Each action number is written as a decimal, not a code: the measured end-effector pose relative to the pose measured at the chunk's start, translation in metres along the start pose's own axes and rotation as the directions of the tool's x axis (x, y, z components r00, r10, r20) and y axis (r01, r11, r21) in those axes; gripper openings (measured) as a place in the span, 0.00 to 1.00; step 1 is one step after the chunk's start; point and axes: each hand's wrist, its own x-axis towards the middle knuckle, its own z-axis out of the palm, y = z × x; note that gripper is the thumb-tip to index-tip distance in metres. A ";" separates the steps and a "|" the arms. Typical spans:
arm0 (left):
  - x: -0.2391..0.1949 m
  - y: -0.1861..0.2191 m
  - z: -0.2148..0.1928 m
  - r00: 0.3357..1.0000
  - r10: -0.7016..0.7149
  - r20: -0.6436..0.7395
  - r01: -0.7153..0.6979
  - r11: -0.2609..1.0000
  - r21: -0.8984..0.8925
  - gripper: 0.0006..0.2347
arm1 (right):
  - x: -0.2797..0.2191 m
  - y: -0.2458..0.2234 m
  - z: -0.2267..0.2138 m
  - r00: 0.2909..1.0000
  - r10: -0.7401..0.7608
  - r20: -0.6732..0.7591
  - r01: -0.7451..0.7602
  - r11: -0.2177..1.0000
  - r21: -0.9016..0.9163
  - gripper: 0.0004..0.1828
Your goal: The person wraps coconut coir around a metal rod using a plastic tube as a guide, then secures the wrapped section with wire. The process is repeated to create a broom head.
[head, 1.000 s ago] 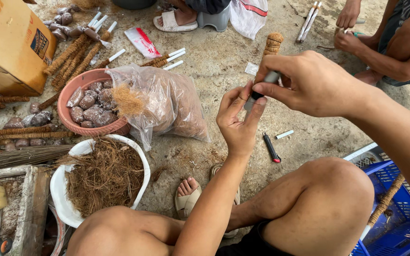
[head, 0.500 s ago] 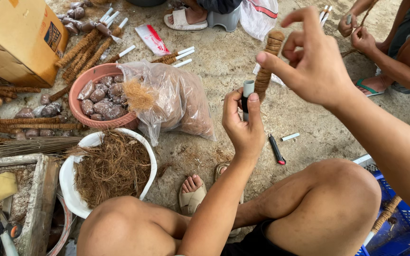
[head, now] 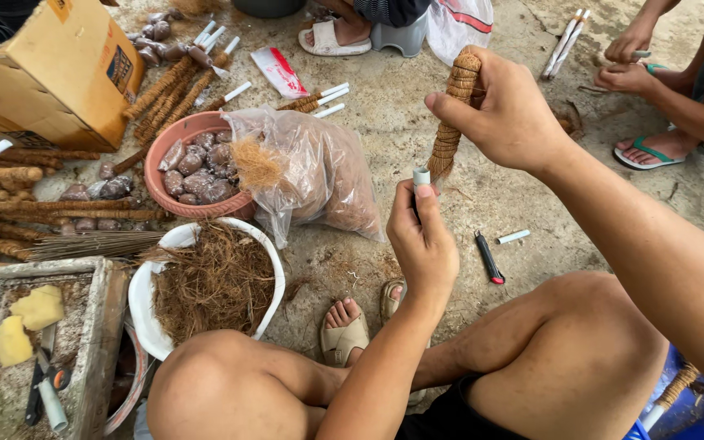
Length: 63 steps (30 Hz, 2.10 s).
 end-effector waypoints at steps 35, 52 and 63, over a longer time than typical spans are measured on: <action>-0.053 0.120 -0.088 0.912 0.042 0.409 -0.194 0.921 0.339 0.17 | 0.012 0.026 0.024 0.998 -0.027 -0.064 0.032 0.997 0.069 0.16; -0.057 0.119 -0.097 0.883 0.033 0.468 -0.236 0.894 0.382 0.17 | 0.020 0.038 0.032 0.996 0.032 -0.085 -0.028 0.998 0.052 0.12; -0.060 0.104 -0.094 0.950 0.014 0.311 -0.085 0.973 0.214 0.13 | -0.057 -0.015 0.003 0.958 0.271 -0.097 -0.206 0.881 0.427 0.16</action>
